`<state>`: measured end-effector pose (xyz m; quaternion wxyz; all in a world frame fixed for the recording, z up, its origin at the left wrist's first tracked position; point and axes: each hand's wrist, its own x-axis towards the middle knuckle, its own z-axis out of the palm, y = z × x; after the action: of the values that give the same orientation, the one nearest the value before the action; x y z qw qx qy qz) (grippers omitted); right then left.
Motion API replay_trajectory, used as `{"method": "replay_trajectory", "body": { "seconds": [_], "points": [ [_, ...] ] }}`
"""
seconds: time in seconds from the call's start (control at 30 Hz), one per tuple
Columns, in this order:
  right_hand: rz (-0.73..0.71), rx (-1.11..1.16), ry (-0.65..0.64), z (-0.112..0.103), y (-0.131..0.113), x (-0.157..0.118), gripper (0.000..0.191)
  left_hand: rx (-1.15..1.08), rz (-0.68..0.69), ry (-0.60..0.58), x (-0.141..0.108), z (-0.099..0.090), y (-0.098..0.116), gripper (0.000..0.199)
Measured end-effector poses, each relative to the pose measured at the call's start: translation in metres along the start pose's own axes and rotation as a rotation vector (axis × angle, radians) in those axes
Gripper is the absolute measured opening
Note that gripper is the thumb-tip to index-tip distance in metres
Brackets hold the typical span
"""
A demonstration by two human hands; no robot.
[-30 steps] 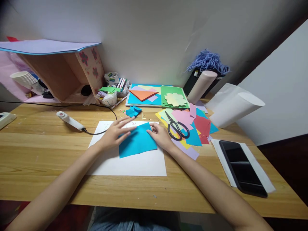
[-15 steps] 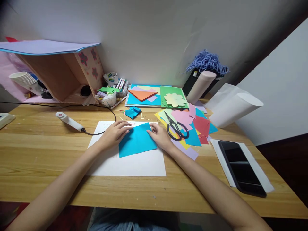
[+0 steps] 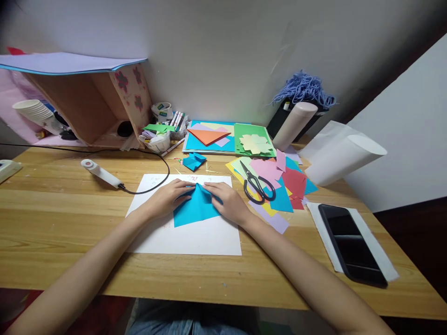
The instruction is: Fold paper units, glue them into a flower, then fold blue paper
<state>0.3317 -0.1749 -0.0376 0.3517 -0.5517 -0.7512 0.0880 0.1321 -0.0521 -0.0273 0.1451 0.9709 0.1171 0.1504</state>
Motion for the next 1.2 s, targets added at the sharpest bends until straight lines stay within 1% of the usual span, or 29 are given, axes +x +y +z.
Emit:
{"method": "replay_trajectory", "body": {
  "seconds": [0.13, 0.33, 0.5, 0.7, 1.03, 1.2],
  "points": [
    [-0.094, -0.061, -0.062, 0.0, -0.001, -0.002, 0.042, -0.017, -0.007, 0.019, -0.001, 0.001, -0.001, 0.028],
    [-0.143, -0.112, -0.09, 0.002, 0.0, -0.002, 0.038, -0.039, -0.029, 0.03, 0.0, 0.002, 0.0, 0.028],
    [-0.141, -0.104, -0.086, 0.003, 0.001, -0.002, 0.038, -0.029, -0.043, 0.045, 0.0, 0.003, 0.0, 0.033],
    [-0.133, -0.079, -0.108, 0.002, 0.001, -0.002, 0.04, 0.044, -0.023, -0.03, 0.001, 0.0, 0.005, 0.038],
    [-0.143, -0.09, -0.128, 0.002, 0.002, 0.0, 0.038, 0.134, -0.047, -0.086, 0.003, -0.004, 0.011, 0.036],
    [-0.136, -0.087, -0.126, 0.002, 0.001, 0.001, 0.038, 0.172, -0.092, -0.052, 0.004, -0.001, 0.02, 0.036]
  ]
}}
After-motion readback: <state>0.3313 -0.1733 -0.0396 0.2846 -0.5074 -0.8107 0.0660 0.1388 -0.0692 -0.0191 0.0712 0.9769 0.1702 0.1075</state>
